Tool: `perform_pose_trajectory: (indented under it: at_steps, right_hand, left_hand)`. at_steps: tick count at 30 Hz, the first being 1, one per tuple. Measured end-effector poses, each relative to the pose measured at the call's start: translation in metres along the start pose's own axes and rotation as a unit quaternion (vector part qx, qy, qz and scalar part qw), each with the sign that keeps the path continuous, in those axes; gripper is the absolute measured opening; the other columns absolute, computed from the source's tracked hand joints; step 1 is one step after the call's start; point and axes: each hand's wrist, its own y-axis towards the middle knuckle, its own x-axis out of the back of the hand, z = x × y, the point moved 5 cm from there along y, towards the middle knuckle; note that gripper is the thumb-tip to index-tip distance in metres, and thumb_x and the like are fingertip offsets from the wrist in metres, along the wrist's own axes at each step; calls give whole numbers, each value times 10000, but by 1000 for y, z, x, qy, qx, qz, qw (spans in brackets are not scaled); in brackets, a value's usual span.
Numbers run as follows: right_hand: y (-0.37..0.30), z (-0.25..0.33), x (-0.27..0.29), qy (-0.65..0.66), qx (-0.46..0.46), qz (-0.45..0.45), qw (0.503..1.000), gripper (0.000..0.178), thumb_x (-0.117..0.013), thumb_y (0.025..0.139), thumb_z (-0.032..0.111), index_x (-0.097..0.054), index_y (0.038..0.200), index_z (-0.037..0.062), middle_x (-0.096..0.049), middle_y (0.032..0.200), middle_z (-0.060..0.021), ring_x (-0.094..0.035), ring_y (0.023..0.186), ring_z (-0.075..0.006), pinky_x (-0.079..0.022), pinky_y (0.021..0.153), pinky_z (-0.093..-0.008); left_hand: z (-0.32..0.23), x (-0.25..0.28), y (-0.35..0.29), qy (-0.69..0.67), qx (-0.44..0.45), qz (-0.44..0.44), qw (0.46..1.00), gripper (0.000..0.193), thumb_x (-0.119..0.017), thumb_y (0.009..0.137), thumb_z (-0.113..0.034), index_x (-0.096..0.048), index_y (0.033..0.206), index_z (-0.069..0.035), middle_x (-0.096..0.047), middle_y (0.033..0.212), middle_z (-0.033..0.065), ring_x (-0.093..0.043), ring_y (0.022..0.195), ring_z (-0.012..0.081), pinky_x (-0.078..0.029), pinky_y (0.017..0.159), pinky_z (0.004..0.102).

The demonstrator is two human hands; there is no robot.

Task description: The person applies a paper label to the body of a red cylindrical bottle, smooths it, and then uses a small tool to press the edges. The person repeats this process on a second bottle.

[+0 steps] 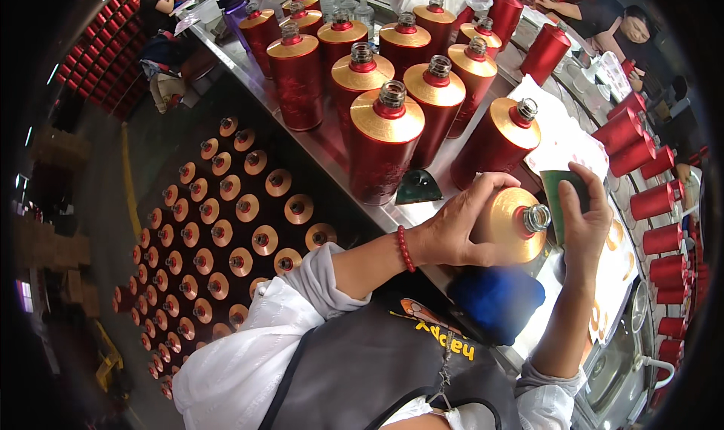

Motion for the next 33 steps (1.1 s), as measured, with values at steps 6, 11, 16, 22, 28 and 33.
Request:
perform_pose_trajectory:
  at_steps: [6, 11, 16, 22, 28, 33]
  right_hand:
    - [8, 0, 1, -77, 2, 31, 997, 302, -720, 896, 205, -678, 1112, -2, -710, 952, -93, -658, 892, -165, -528, 831, -317]
    - [9, 9, -8, -39, 22, 70, 997, 280, -717, 910, 178, -673, 1139, 24, -684, 959, -44, -617, 914, -113, -497, 848, -264]
    - [3, 6, -9, 44, -37, 99, 993, 275, -716, 910, 174, -675, 1134, 20, -684, 974, -47, -607, 928, -101, -498, 864, -271]
    - [0, 13, -8, 39, -30, 119, 992, 269, -716, 905, 187, -681, 1113, 20, -688, 979, -55, -628, 953, -124, -505, 879, -286]
    - [-3, 7, 0, 42, 7, 115, 992, 305, -700, 904, 207, -679, 1126, -2, -715, 1012, -103, -660, 947, -174, -538, 856, -325]
    - [2, 9, -11, 123, 75, 157, 977, 348, -706, 851, 247, -684, 1099, 4, -706, 880, -177, -689, 834, -272, -542, 810, -374]
  left_hand:
    - [8, 3, 6, -129, 50, 47, 989, 955, -834, 765, -359, -299, 1469, 0, -498, 1379, 156, -512, 1293, 226, -417, 1091, 372]
    - [3, 0, 6, -207, 69, 38, 975, 914, -825, 782, -359, -339, 1462, 12, -521, 1373, 152, -539, 1269, 219, -434, 1080, 360]
    - [3, -4, 10, -224, 83, 74, 968, 932, -829, 777, -378, -332, 1467, 5, -520, 1364, 136, -533, 1277, 216, -422, 1100, 372]
    - [6, 3, 5, -197, 83, 86, 973, 1046, -805, 810, -486, -256, 1539, 25, -489, 1415, 165, -497, 1315, 236, -381, 1119, 371]
    - [-2, -16, -4, -80, 38, -1, 996, 954, -831, 786, -342, -295, 1491, 13, -517, 1339, 161, -525, 1257, 244, -408, 1083, 368]
    - [5, -17, -11, -128, 80, -52, 987, 1068, -829, 706, -535, -324, 1460, 27, -539, 1295, 157, -592, 1147, 253, -501, 977, 379]
